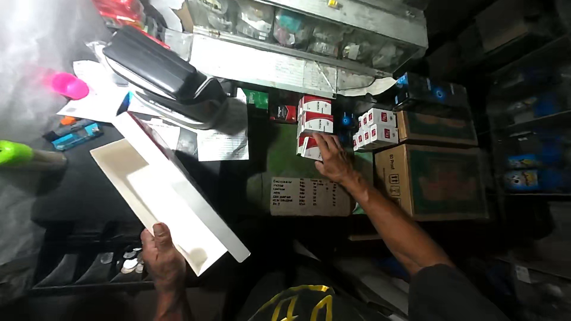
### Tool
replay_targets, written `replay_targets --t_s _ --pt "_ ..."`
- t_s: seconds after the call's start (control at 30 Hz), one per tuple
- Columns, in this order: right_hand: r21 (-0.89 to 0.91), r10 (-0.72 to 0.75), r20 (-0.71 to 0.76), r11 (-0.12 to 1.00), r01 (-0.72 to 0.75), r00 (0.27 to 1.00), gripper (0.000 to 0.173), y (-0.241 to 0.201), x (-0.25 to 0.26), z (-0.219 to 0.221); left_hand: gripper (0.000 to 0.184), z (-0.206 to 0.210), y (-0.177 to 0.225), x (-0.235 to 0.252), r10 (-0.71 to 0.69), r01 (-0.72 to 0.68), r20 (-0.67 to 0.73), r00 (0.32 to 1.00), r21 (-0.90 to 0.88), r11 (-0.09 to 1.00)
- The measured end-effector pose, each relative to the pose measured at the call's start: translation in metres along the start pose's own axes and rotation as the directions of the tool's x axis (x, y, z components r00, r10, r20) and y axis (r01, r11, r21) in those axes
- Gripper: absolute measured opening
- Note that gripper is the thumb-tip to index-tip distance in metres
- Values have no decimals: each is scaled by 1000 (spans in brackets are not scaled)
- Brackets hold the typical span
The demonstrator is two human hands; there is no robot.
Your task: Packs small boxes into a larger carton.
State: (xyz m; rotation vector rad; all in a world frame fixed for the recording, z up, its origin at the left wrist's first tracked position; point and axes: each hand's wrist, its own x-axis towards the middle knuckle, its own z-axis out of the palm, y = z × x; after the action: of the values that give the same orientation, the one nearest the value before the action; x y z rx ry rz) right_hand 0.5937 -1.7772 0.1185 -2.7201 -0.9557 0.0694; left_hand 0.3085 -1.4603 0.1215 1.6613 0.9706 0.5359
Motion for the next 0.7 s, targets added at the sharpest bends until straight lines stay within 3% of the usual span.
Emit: replay_targets --t_s 0.17,0.33,0.43,0.7 --pt "-61 -47 -41 997 44 998 73 19 8 16 51 2 -1 0 41 -41 -11 999 -6 999" --pt "-97 -143 -145 987 129 979 40 29 5 28 49 3 -4 1 43 -44 -12 999 -48 998" --pt "-107 -189 -181 979 171 965 29 32 8 31 45 5 -2 2 48 -49 -21 999 -42 998" --pt "-76 -154 -209 987 141 966 32 25 7 28 52 0 -2 -1 68 -69 -19 997 -22 997"
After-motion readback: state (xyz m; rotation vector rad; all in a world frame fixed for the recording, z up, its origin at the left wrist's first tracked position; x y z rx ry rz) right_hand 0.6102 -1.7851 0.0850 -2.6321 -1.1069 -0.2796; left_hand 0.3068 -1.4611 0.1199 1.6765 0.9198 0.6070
